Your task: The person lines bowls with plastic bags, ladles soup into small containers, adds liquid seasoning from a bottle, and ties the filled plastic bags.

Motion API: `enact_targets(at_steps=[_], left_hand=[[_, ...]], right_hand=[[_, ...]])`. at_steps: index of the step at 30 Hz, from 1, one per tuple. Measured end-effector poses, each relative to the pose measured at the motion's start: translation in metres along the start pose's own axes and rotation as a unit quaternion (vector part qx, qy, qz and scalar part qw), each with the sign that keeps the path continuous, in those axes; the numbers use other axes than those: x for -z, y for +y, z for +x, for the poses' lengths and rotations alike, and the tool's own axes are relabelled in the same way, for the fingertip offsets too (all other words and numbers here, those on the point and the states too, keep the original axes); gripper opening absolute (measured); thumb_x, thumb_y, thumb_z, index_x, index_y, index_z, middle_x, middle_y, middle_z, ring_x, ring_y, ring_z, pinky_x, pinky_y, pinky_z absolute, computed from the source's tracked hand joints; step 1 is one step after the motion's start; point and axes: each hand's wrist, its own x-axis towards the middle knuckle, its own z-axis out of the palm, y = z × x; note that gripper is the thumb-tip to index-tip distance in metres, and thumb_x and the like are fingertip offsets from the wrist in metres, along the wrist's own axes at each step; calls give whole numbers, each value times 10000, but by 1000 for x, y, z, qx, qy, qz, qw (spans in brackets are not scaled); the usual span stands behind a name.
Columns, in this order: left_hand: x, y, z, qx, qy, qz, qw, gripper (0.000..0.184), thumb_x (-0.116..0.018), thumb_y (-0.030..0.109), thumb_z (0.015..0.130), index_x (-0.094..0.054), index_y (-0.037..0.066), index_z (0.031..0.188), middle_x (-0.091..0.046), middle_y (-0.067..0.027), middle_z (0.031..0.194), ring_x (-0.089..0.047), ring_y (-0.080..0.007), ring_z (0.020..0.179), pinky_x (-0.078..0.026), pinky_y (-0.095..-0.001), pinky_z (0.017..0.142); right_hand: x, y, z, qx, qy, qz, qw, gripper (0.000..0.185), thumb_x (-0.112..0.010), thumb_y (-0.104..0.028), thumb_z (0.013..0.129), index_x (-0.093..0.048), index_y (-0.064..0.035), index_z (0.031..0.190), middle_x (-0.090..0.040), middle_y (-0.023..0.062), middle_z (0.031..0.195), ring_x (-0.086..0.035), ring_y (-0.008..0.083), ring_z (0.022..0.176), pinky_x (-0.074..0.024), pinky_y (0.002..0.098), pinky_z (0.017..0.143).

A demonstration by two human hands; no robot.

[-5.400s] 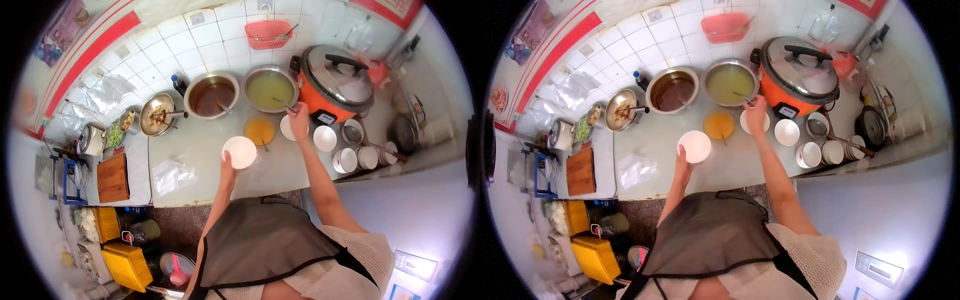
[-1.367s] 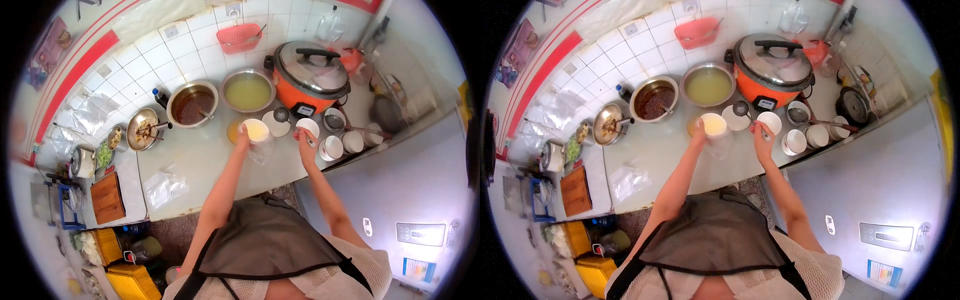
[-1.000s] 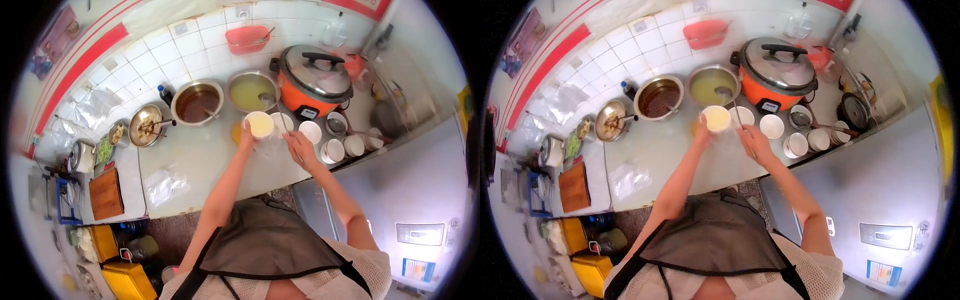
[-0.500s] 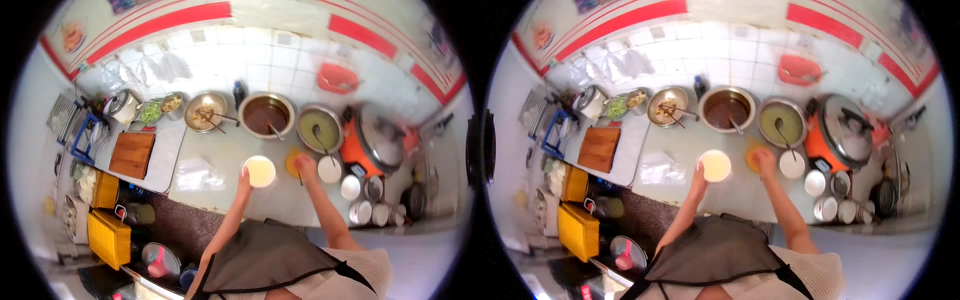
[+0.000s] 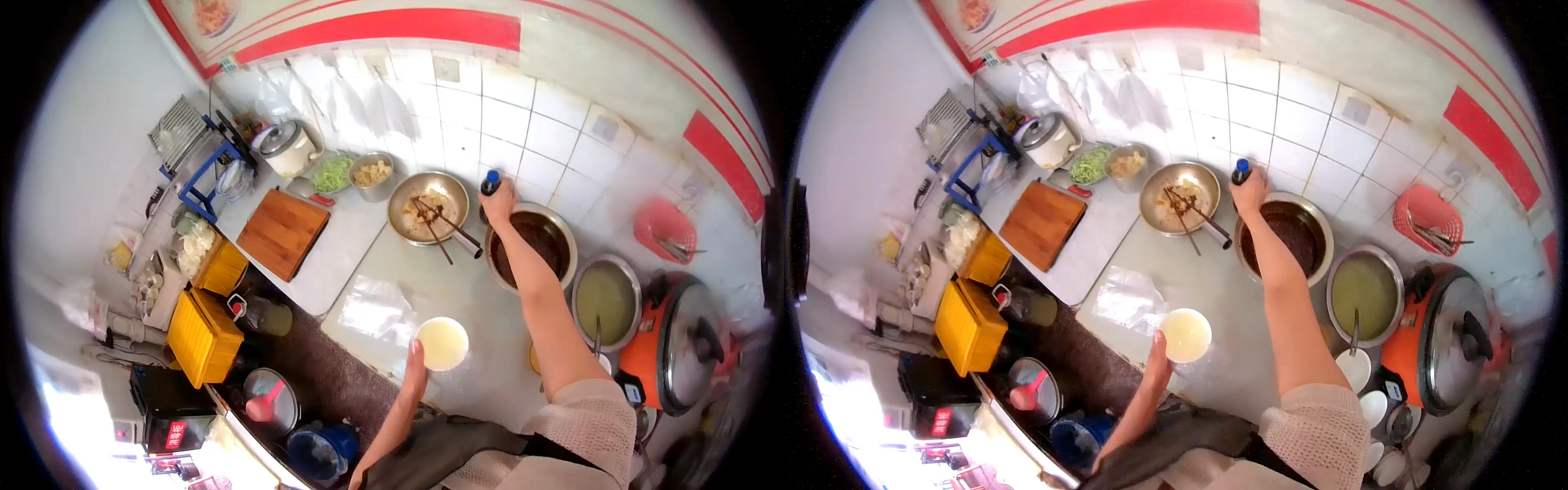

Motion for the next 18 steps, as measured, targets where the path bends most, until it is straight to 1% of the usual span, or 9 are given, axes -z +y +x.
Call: enact_targets(at_steps=[5, 9, 11, 12, 13, 14, 15, 16, 18], left_hand=[[12, -1, -2, 18, -14, -21, 1000, 727, -295, 552, 948, -246, -29, 1382, -379, -178, 1343, -358, -261, 1244, -280, -360, 1046], [15, -4, -6, -17, -47, -4, 999, 730, -312, 559, 942, -236, -10, 1393, -375, -174, 1351, -361, -263, 1245, -281, -370, 1048], [8, -3, -17, 20, 8, 13, 1000, 711, -326, 550, 943, -246, 7, 1394, -380, -159, 1348, -367, -252, 1242, -291, -368, 1043], [9, -8, -19, 7, -25, -19, 999, 697, -335, 542, 944, -254, 13, 1391, -383, -153, 1345, -370, -246, 1240, -300, -367, 1037], [9, -15, -18, -8, -53, -53, 997, 684, -345, 534, 945, -262, 20, 1388, -386, -146, 1342, -372, -239, 1239, -310, -366, 1030], [7, -18, -21, -7, -61, -59, 996, 679, -354, 532, 944, -268, 22, 1384, -395, -142, 1334, -385, -236, 1228, -322, -366, 1020], [8, -23, -26, -5, -69, -62, 996, 674, -363, 530, 943, -274, 24, 1379, -403, -138, 1326, -398, -233, 1217, -335, -367, 1010], [8, -29, -25, -1, -61, -62, 996, 674, -363, 530, 943, -274, 24, 1379, -403, -138, 1326, -398, -233, 1217, -335, -367, 1010], [8, -40, -30, -12, -76, -22, 997, 668, -369, 531, 941, -288, 21, 1365, -426, -139, 1306, -422, -235, 1195, -348, -366, 999]], right_hand=[[89, -55, -3, 125, 33, 121, 984, 520, -766, -234, 653, -489, 8, 1020, -608, 220, 895, -598, 391, 829, -479, 447, 699], [253, -122, -61, 157, -26, 132, 978, 542, -780, -232, 664, -479, -3, 1052, -613, 166, 880, -617, 318, 827, -488, 393, 730], [293, -112, -109, 100, -144, 291, 940, 569, -789, -215, 676, -472, -10, 1102, -606, 101, 896, -607, 221, 835, -484, 351, 754], [305, -107, -143, 7, -229, 348, 909, 613, -792, -200, 686, -455, -12, 1162, -590, 70, 947, -573, 158, 907, -467, 320, 802], [321, -113, -180, -53, -303, 313, 898, 647, -793, -166, 674, -432, 22, 1178, -585, 110, 983, -579, 152, 885, -474, 295, 793], [306, -77, -215, 17, -312, 207, 927, 687, -799, -179, 663, -425, -2, 1213, -570, 120, 1028, -563, 176, 946, -446, 324, 866], [301, -57, -249, 26, -366, 228, 902, 702, -801, -210, 659, -427, -36, 1227, -568, 119, 1062, -556, 209, 1002, -418, 339, 913], [311, -61, -271, 6, -438, 138, 888, 695, -788, -236, 656, -432, -61, 1227, -558, 144, 1120, -559, 268, 1031, -433, 350, 896], [312, -52, -307, 81, -454, 30, 887, 640, -762, -230, 650, -441, -67, 1178, -548, 173, 1108, -563, 345, 994, -463, 395, 830]])
